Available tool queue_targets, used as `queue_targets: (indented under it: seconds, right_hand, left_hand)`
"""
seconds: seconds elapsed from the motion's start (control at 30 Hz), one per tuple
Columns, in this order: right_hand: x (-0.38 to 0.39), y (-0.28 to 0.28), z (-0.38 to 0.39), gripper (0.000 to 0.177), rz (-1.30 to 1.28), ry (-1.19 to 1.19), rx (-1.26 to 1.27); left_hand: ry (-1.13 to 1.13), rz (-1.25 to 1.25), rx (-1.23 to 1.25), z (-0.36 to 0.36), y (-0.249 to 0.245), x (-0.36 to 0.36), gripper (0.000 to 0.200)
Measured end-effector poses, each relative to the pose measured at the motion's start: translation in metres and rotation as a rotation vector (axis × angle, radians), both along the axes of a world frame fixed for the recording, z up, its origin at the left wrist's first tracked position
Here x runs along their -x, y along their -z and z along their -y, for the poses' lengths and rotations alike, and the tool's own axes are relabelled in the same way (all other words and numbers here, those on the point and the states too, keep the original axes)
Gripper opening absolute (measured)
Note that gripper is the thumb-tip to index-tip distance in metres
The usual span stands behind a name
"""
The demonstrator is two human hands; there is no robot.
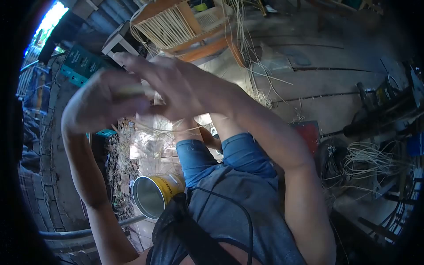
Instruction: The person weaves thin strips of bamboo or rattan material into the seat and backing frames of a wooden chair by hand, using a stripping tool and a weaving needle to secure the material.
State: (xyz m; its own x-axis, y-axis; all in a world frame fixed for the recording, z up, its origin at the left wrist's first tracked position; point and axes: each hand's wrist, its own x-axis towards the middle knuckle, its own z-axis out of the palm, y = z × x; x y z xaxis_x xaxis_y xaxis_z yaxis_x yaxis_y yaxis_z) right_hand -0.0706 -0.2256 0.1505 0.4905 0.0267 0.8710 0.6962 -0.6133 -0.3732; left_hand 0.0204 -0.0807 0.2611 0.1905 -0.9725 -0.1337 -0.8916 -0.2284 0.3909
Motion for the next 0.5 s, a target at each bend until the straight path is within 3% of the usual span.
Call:
queue_targets:
  seconds: [0.07, 0.1, 0.17, 0.2, 0.23, 0.27, 0.3, 0.37, 0.4, 0.43, 0.5]
  right_hand:
    - [-0.021, -0.027, 0.007, 0.04, -0.481, -0.163, -0.169]
    - [-0.027, -0.032, 0.013, 0.028, -0.518, -0.363, -0.309]
    - [-0.036, -0.04, 0.033, 0.021, -0.499, -0.983, -0.57]
    - [-0.046, -0.046, 0.031, 0.021, -0.506, -0.976, -0.573]
    - [-0.059, -0.057, 0.025, 0.019, -0.405, -1.19, -0.639]
    - [-0.057, -0.063, 0.026, 0.019, -0.343, -1.268, -0.681]
    - [-0.055, -0.071, 0.027, 0.018, -0.281, -1.348, -0.719]
    - [-0.037, -0.087, 0.035, 0.016, -0.339, -1.046, -0.708]
    - [-0.033, -0.096, 0.034, 0.016, -0.376, -0.919, -0.698]
    - [-0.035, -0.104, 0.029, 0.016, -0.418, -0.813, -0.685]
    - [-0.041, -0.119, 0.029, 0.017, -0.466, -0.737, -0.65]
  left_hand:
    - [0.003, 0.107, 0.178, -0.005, -0.012, -0.018, 0.019]
    - [-0.059, 0.096, 0.295, -0.013, -0.023, -0.036, 0.023]
    - [-0.123, 0.085, 0.423, -0.018, -0.02, -0.042, 0.027]
    - [-0.199, -0.106, 0.717, -0.008, 0.001, -0.034, 0.033]
    - [-0.268, -0.311, 1.008, 0.005, 0.024, -0.027, 0.04]
    - [-0.128, -0.784, 1.049, 0.019, 0.047, -0.027, 0.05]
    - [-0.034, -1.065, 0.96, 0.018, 0.059, -0.022, 0.056]
    - [-0.101, -1.038, 0.985, 0.029, 0.084, 0.011, 0.05]
    - [0.065, -0.87, 0.859, 0.021, 0.085, 0.0, 0.041]
    - [0.05, -0.881, 0.857, 0.018, 0.085, -0.005, 0.041]
    - [-0.155, -0.732, 0.897, 0.017, 0.077, -0.024, 0.034]
